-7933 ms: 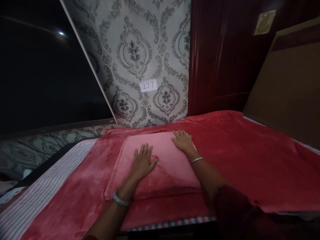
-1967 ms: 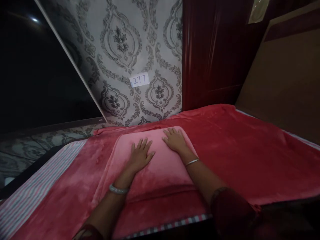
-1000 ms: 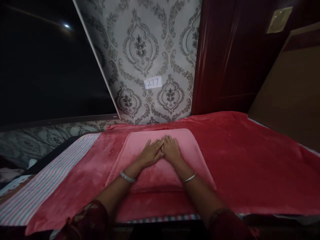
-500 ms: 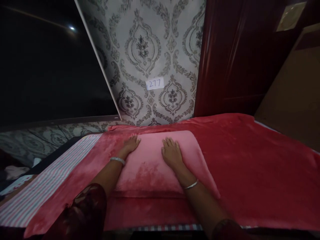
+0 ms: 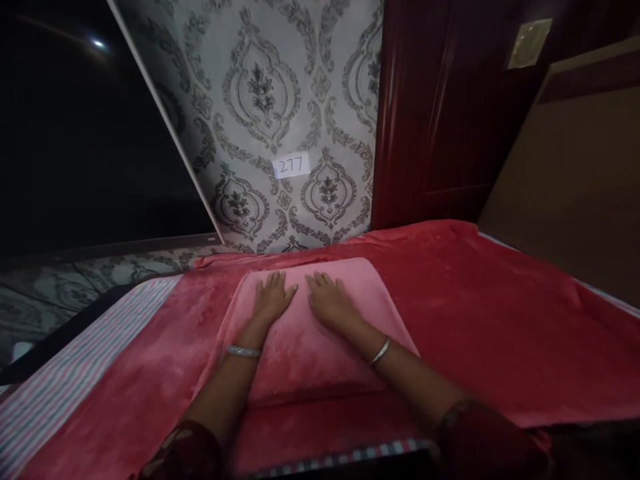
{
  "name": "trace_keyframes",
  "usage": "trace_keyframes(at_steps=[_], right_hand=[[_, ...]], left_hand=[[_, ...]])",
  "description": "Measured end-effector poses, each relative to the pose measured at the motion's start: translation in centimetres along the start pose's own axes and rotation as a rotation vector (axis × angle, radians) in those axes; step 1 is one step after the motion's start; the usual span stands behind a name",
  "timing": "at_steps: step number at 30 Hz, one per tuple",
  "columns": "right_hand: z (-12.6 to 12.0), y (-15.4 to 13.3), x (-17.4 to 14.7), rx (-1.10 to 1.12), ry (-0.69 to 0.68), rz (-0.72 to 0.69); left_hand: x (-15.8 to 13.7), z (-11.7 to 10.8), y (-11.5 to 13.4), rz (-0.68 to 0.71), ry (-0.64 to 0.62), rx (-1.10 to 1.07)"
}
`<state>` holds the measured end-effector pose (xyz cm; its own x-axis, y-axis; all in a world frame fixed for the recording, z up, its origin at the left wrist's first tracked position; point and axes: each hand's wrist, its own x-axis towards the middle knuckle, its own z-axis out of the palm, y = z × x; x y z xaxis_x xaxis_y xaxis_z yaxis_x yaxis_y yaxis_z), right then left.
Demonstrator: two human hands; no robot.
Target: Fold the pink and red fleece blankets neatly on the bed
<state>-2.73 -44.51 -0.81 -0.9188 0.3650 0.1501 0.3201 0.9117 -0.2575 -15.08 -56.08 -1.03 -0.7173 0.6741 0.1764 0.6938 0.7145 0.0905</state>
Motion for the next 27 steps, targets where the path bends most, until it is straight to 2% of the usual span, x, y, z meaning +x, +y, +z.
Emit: trace_keyframes(at_steps=[3, 5, 7, 11, 13, 18, 24, 27], right_hand=[[-0.5, 0.5, 1.7, -0.004, -0.074, -0.231], [-0.6, 2.3, 2.9, -0.032, -0.115, -0.311], [-0.7, 4.9, 4.0, -0.078, -0.074, -0.205], [-0.6, 9.4, 4.8, -0.103, 0.045, 0.239], [-0.4, 10.2, 4.7, -0.085, 0.068, 0.328], [-0.1, 9.9, 4.4, -0.040, 0.069, 0.340], [-0.2, 9.9, 4.4, -0.016, 0.064, 0.330], [-0.6, 9.9, 4.1, -0.010, 0.037, 0.329]], left_hand=[[0.3, -0.2, -0.3, 0.009, -0.009, 0.012], [0.4, -0.3, -0.3, 0.008, -0.013, 0.024], [0.5, -0.2, -0.3, 0.010, -0.013, 0.034], [0.6, 0.1, -0.2, 0.016, -0.008, 0.040], [0.7, 0.1, -0.1, 0.012, -0.011, 0.038], [0.7, 0.0, -0.2, 0.006, -0.014, 0.023], [0.1, -0.1, -0.1, -0.047, 0.097, 0.069], [0.2, -0.5, -0.1, -0.072, 0.032, 0.076]])
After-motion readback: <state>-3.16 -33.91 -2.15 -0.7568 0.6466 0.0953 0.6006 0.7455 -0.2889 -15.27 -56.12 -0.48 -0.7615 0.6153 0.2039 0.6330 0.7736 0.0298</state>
